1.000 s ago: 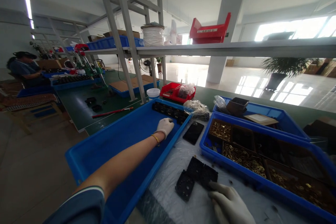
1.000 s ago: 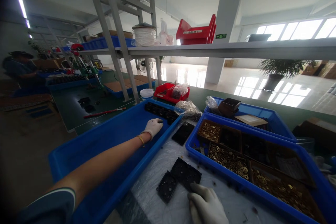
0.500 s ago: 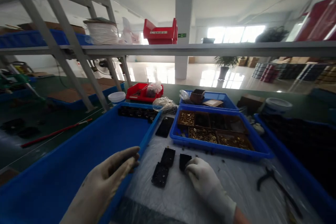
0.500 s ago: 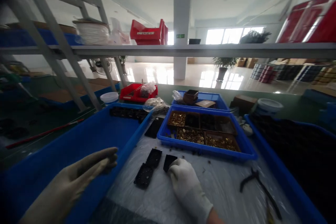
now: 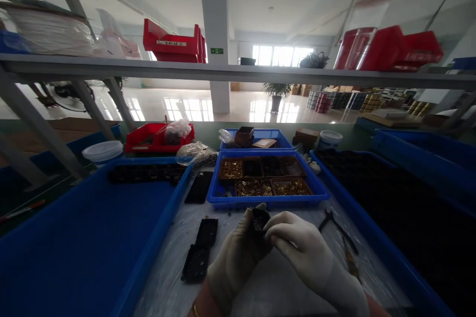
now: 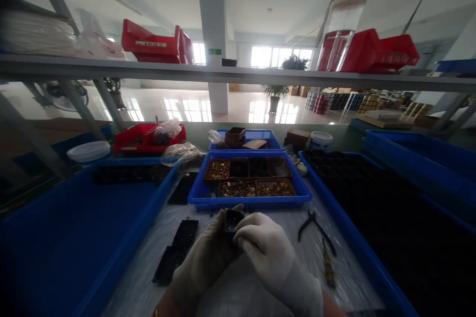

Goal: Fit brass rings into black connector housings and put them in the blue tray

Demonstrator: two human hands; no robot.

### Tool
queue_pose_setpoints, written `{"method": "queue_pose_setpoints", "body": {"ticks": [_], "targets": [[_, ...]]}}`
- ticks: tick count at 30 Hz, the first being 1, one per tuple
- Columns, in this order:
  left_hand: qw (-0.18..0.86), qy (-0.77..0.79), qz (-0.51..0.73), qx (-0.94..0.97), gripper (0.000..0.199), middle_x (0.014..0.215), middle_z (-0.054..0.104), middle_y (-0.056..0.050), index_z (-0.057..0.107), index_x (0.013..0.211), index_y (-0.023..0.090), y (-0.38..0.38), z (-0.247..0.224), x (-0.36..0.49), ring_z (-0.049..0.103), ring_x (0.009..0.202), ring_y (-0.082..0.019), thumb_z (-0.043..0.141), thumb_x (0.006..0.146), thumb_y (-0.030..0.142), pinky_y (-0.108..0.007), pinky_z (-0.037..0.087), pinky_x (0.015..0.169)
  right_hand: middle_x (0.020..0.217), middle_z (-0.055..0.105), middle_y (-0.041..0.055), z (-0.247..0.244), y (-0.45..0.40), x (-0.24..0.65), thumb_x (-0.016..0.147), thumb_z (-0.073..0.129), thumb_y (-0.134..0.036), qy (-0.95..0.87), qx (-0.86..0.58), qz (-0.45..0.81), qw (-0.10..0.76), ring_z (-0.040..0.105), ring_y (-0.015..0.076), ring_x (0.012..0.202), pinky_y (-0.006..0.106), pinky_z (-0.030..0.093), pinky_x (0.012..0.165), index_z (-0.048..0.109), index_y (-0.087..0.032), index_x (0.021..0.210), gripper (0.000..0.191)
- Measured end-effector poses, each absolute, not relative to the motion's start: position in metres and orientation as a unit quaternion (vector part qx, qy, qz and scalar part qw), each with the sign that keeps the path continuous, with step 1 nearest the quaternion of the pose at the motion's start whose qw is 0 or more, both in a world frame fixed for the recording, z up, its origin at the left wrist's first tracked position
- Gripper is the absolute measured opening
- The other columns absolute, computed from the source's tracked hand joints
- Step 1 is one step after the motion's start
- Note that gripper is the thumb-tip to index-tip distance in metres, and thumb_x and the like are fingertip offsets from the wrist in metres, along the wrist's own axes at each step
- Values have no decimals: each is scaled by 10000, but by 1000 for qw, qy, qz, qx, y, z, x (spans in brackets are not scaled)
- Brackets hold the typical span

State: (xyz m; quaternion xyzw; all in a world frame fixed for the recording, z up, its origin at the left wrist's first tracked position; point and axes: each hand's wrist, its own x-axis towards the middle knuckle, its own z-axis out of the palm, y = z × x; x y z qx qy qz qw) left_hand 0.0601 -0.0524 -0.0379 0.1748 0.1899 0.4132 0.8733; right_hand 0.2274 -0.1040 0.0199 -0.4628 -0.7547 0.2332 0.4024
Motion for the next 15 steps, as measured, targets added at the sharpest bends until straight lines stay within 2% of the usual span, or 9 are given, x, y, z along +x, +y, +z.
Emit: {"method": "queue_pose_setpoints", "body": {"ticks": [3,6,8,9,12,15], "targets": [[893,175,403,101,327,1026,746,-91,719,1191,128,-31,-34,79,705,843,-185,690,1013,401,-297,576,770,1087,724,42,19,-90,247,963,570,-120,-757,-467,205,409,707,168,1018,268,591,887,777,-230,976,234],[888,203,402,91,315,1061,757,-136,722,1135,99,-18,-35,89,725,846,-202,660,1028,389,-304,594,762,1148,723,51,20,-48,281,1012,569,-207,-731,-538,106,406,705,175,1080,275,580,951,779,-236,1110,234],[888,212,395,102,320,1076,763,-149,727,1132,104,-14,-42,94,736,860,-221,738,977,384,-311,602,759,1183,719,60,20,-10,307,1043,546,-243,-685,-658,-14,312,710,168,1065,262,578,922,732,-227,1258,285],[889,210,394,102,321,1088,765,-145,734,1126,118,-13,-48,95,742,889,-233,785,943,377,-318,607,777,1178,722,81,20,10,319,1041,551,-233,-673,-682,-35,284,706,187,1081,282,569,937,728,-199,1267,289],[891,201,396,93,350,1127,771,-115,756,1102,177,-12,-68,97,744,988,-259,865,865,410,-334,613,844,1100,738,104,13,68,345,1008,585,-173,-672,-707,-66,208,699,208,1061,318,536,984,770,-165,1119,215],[898,197,384,90,425,1131,772,-120,765,1115,197,-12,-83,98,746,989,-279,885,825,483,-349,616,836,1074,729,91,0,115,356,1019,633,-243,-691,-708,-93,112,684,216,1059,394,537,1003,745,-147,1050,151]]}}
